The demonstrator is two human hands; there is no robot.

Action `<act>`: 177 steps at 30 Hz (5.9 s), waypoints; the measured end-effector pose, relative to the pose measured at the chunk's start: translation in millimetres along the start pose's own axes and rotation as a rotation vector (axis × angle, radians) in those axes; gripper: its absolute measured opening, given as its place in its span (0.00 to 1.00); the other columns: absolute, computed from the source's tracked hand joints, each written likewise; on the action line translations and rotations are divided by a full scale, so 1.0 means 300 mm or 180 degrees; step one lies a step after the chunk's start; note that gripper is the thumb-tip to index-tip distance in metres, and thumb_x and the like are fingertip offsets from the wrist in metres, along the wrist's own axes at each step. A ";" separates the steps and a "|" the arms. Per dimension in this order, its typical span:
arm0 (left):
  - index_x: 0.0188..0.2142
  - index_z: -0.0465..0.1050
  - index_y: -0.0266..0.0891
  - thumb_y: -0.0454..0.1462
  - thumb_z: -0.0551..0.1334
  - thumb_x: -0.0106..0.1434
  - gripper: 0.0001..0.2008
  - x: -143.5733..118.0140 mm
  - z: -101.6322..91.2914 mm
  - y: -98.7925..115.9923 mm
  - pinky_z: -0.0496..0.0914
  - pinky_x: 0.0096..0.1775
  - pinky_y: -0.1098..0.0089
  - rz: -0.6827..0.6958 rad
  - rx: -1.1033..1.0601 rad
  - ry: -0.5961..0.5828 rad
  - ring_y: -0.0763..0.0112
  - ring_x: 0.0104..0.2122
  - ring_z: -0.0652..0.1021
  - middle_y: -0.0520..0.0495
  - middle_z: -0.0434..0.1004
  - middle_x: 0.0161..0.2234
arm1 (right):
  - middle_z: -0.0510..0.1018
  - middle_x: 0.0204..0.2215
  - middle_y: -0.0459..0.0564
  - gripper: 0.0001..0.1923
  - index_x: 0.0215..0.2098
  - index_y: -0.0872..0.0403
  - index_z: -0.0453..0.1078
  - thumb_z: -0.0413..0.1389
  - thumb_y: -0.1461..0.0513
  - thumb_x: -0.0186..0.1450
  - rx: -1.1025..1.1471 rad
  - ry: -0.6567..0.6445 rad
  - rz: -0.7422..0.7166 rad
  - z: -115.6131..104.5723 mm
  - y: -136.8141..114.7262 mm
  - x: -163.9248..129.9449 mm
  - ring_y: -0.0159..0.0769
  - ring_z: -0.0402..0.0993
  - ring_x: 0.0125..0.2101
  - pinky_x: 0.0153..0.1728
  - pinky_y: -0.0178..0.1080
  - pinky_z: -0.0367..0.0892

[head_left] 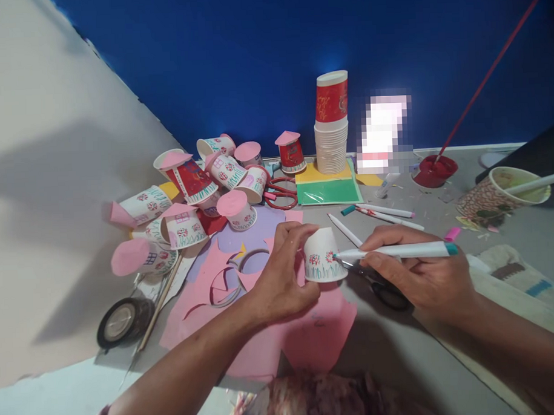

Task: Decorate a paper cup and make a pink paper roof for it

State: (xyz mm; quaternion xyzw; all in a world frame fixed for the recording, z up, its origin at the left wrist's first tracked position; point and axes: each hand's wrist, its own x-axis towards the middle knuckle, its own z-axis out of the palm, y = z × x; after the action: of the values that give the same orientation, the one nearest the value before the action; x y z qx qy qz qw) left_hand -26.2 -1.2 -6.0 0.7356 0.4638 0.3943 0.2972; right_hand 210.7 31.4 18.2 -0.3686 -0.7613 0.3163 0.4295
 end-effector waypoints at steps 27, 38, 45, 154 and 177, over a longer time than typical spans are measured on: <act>0.61 0.60 0.49 0.24 0.62 0.47 0.42 -0.004 -0.004 -0.006 0.72 0.60 0.51 -0.0110 -0.0026 -0.0032 0.55 0.59 0.68 0.43 0.61 0.56 | 0.82 0.26 0.44 0.06 0.34 0.49 0.79 0.61 0.65 0.68 -0.0045 -0.0036 0.0084 -0.016 0.005 -0.004 0.30 0.72 0.19 0.21 0.34 0.66; 0.61 0.59 0.49 0.24 0.62 0.46 0.43 -0.004 -0.001 -0.006 0.71 0.60 0.50 -0.0128 -0.0065 -0.0047 0.53 0.60 0.68 0.43 0.61 0.57 | 0.82 0.26 0.44 0.06 0.34 0.48 0.78 0.61 0.64 0.68 0.0012 -0.0078 0.0132 -0.009 0.008 -0.001 0.32 0.73 0.20 0.21 0.35 0.67; 0.61 0.60 0.49 0.25 0.62 0.46 0.42 -0.003 -0.003 -0.001 0.71 0.61 0.49 -0.0168 -0.0053 -0.0076 0.52 0.60 0.68 0.42 0.61 0.56 | 0.82 0.27 0.45 0.05 0.33 0.49 0.78 0.61 0.64 0.67 0.0017 -0.0127 0.0063 -0.005 -0.010 0.002 0.33 0.74 0.21 0.22 0.36 0.68; 0.63 0.57 0.47 0.30 0.66 0.52 0.40 -0.004 0.005 -0.005 0.72 0.56 0.49 0.0367 0.0462 0.0085 0.51 0.57 0.69 0.40 0.63 0.54 | 0.83 0.28 0.46 0.05 0.40 0.50 0.76 0.58 0.66 0.70 -0.0336 -0.0337 -0.0957 0.001 -0.011 0.020 0.35 0.80 0.28 0.29 0.36 0.76; 0.61 0.59 0.48 0.28 0.66 0.54 0.37 -0.001 0.002 0.011 0.72 0.57 0.50 0.0198 0.0249 0.0098 0.53 0.57 0.71 0.41 0.65 0.56 | 0.82 0.29 0.47 0.08 0.43 0.45 0.77 0.59 0.66 0.70 0.0033 -0.0260 -0.0612 -0.001 -0.002 0.009 0.40 0.78 0.27 0.27 0.45 0.74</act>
State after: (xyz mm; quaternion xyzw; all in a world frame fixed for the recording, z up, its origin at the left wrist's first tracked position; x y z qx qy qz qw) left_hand -24.4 -2.7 -3.7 0.7546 0.4602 0.3961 0.2487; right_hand 209.9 33.3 20.0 -0.2785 -0.8084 0.2923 0.4284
